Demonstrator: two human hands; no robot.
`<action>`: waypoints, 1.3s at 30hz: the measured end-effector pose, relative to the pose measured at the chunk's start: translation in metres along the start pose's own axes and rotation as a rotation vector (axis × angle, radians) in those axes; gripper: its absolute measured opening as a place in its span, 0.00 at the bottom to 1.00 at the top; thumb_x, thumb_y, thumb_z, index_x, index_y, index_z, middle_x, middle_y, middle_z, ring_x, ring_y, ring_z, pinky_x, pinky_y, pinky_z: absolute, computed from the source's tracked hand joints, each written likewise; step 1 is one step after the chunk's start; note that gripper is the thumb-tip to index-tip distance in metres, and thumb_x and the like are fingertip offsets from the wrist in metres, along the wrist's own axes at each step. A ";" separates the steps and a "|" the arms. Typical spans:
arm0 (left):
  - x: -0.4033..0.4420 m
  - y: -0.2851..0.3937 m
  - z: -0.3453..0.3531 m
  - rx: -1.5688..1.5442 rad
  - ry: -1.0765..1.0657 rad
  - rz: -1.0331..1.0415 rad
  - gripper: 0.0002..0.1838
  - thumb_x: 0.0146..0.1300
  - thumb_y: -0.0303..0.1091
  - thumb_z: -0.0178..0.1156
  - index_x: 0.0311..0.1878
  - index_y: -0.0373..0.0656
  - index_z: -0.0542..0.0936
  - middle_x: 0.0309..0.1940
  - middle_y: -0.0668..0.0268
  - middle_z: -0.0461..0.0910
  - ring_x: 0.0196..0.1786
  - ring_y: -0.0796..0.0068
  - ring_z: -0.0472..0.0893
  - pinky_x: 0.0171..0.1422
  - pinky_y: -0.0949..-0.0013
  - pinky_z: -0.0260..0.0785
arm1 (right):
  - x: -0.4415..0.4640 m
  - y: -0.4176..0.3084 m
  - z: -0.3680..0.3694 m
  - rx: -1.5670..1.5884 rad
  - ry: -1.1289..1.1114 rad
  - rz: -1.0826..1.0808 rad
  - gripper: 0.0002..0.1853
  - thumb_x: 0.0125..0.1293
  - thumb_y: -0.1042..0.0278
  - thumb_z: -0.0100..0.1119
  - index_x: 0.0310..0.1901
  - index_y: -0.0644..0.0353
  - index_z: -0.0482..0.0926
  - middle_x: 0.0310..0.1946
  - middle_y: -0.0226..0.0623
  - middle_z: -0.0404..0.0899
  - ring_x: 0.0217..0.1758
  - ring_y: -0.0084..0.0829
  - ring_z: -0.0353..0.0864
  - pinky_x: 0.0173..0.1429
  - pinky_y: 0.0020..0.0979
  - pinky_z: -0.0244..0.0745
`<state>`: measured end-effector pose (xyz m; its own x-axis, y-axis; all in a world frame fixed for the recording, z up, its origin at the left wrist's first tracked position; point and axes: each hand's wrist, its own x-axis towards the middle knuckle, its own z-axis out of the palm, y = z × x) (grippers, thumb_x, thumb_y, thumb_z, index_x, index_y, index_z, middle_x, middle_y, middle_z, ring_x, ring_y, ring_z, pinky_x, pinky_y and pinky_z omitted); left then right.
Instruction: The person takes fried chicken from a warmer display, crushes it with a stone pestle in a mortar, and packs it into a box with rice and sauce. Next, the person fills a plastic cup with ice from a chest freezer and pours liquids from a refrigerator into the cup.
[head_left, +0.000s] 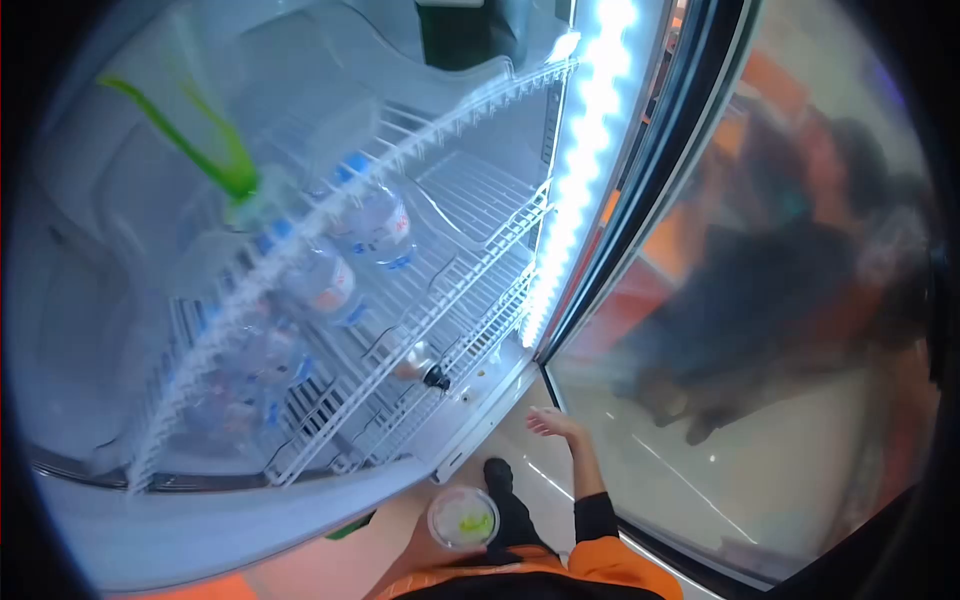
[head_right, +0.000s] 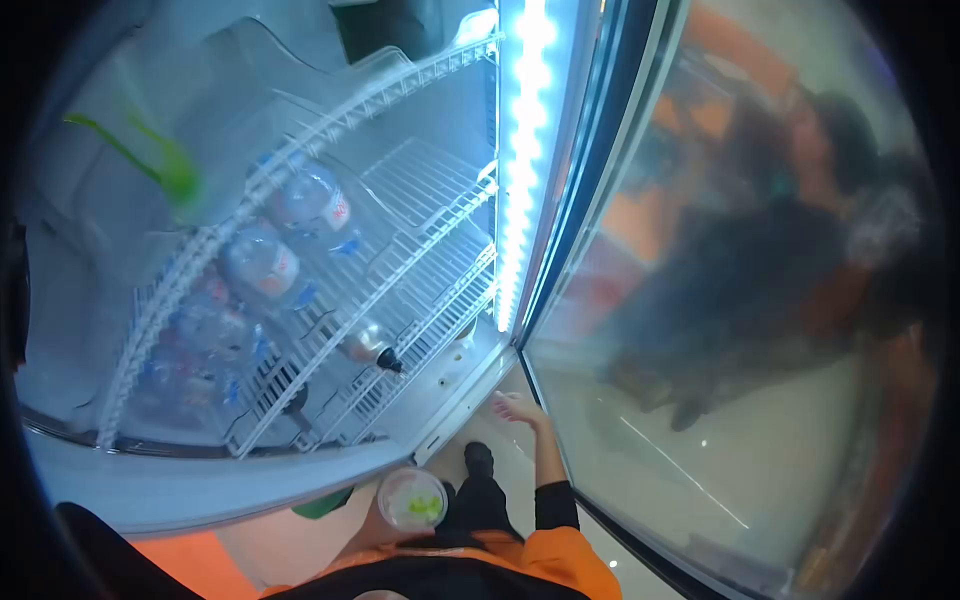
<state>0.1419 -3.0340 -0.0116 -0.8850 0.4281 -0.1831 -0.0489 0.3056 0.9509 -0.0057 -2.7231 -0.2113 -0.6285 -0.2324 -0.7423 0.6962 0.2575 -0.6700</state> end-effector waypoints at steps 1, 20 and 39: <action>0.003 -0.010 0.003 0.061 -0.073 -0.040 0.54 0.33 0.39 0.83 0.64 0.38 0.61 0.56 0.55 0.70 0.62 0.62 0.70 0.68 0.58 0.61 | 0.053 0.027 0.011 -0.010 0.116 -0.081 0.32 0.68 0.37 0.46 0.48 0.64 0.78 0.43 0.36 0.81 0.46 0.28 0.79 0.50 0.29 0.73; 0.021 -0.097 0.044 -0.066 0.164 -0.318 0.51 0.34 0.39 0.82 0.61 0.39 0.62 0.55 0.57 0.71 0.62 0.65 0.70 0.67 0.60 0.61 | 0.254 0.047 0.034 0.417 0.626 -0.639 0.17 0.64 0.58 0.60 0.33 0.69 0.84 0.23 0.29 0.79 0.25 0.18 0.74 0.32 0.23 0.68; -0.003 -0.018 0.019 0.101 0.188 0.057 0.47 0.38 0.37 0.80 0.61 0.38 0.64 0.56 0.56 0.70 0.63 0.61 0.70 0.67 0.62 0.62 | -0.302 -0.048 0.050 -0.211 0.873 -0.665 0.17 0.52 0.57 0.70 0.24 0.66 0.84 0.10 0.30 0.71 0.15 0.16 0.65 0.21 0.26 0.58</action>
<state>0.1540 -3.0245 -0.0325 -0.9561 0.2841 -0.0714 0.0418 0.3736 0.9266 0.1680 -2.7122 0.0452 -0.9396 0.3339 0.0746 0.1098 0.5007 -0.8586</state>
